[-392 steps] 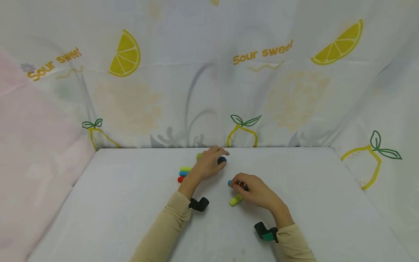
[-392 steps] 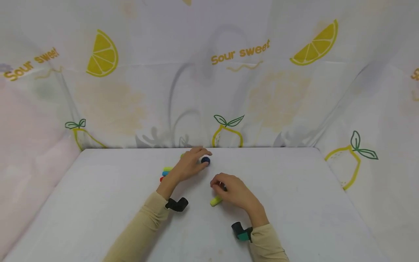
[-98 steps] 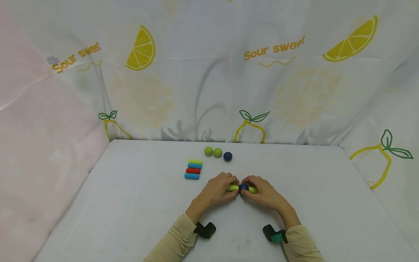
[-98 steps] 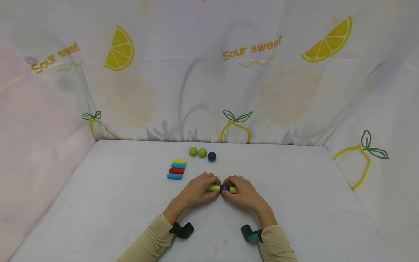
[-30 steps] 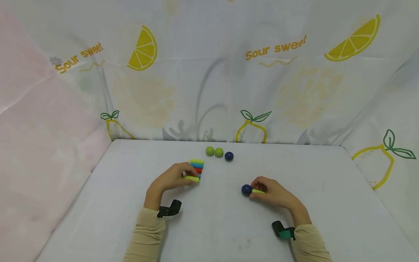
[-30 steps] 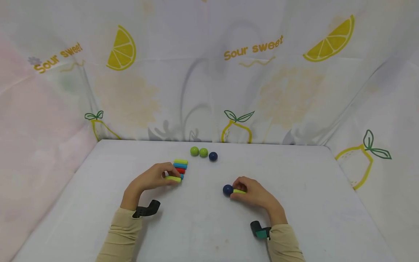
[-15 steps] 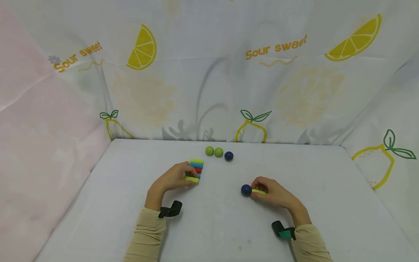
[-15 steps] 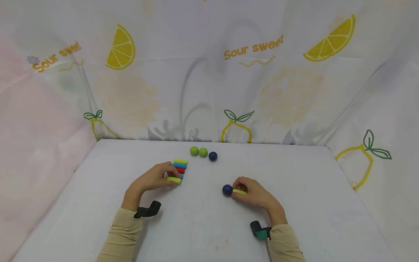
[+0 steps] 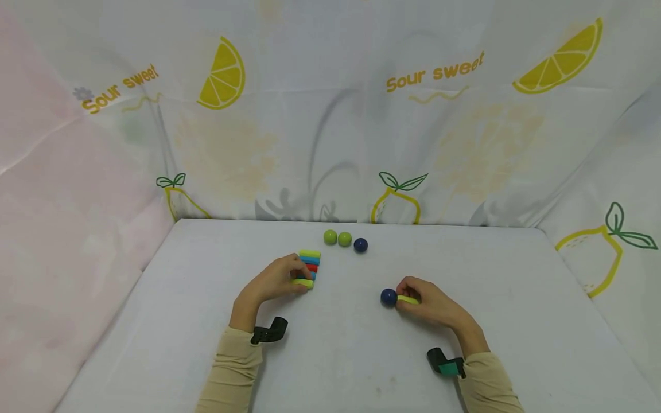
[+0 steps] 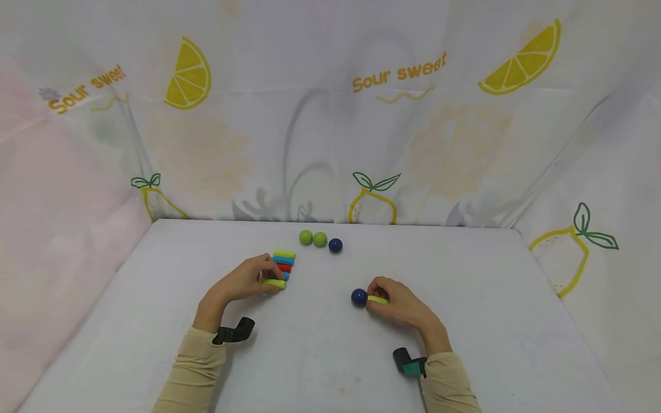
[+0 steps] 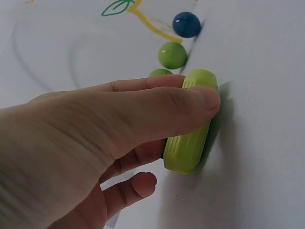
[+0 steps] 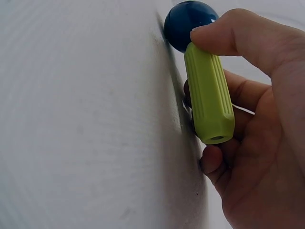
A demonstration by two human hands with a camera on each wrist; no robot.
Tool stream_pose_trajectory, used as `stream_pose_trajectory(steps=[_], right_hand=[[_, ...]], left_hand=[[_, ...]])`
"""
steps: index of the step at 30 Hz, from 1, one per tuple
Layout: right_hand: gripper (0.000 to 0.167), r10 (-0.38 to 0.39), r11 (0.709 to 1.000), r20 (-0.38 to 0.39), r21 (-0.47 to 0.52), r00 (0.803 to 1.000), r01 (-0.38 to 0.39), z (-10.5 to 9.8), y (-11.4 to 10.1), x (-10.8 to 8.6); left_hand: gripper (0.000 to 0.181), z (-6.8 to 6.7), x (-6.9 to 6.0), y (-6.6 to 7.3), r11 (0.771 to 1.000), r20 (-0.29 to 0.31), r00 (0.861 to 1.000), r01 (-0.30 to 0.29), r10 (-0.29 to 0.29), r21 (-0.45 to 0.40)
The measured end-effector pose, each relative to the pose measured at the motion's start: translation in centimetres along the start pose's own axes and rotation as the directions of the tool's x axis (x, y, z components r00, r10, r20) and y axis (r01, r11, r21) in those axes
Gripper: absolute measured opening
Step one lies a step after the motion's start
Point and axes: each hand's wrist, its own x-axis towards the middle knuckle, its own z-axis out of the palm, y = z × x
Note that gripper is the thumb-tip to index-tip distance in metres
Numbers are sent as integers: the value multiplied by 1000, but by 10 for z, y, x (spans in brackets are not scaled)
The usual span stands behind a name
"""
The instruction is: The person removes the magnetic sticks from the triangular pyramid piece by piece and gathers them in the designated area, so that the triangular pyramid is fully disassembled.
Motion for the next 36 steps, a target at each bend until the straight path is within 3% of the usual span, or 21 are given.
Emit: stream_pose_trajectory(steps=[13,19,25,31,36], right_hand=[[14,-4,1000,-10,-23,1000,3,0,2,1],[12,22,999,-18,-28,1000,-23,0,1,1],[10,41,999,-31,-33,999,-42,0,1,1],[10,4,1000,-43,14,999,-4,3,5,1],[10,-74,995,-30,59,997,76,6,9,2]], left_hand=[[23,-1,-1,4,999,-22,1000,0,-1,-43],[16,4,5,13,991,-29,992,-126,125,-42],[15,34,20,37,971,15,971,-236,237,-41],[39,80,32,74,958,55,957,-284,286,-46],[49,104,39,94,955,13,955,-298,297,7]])
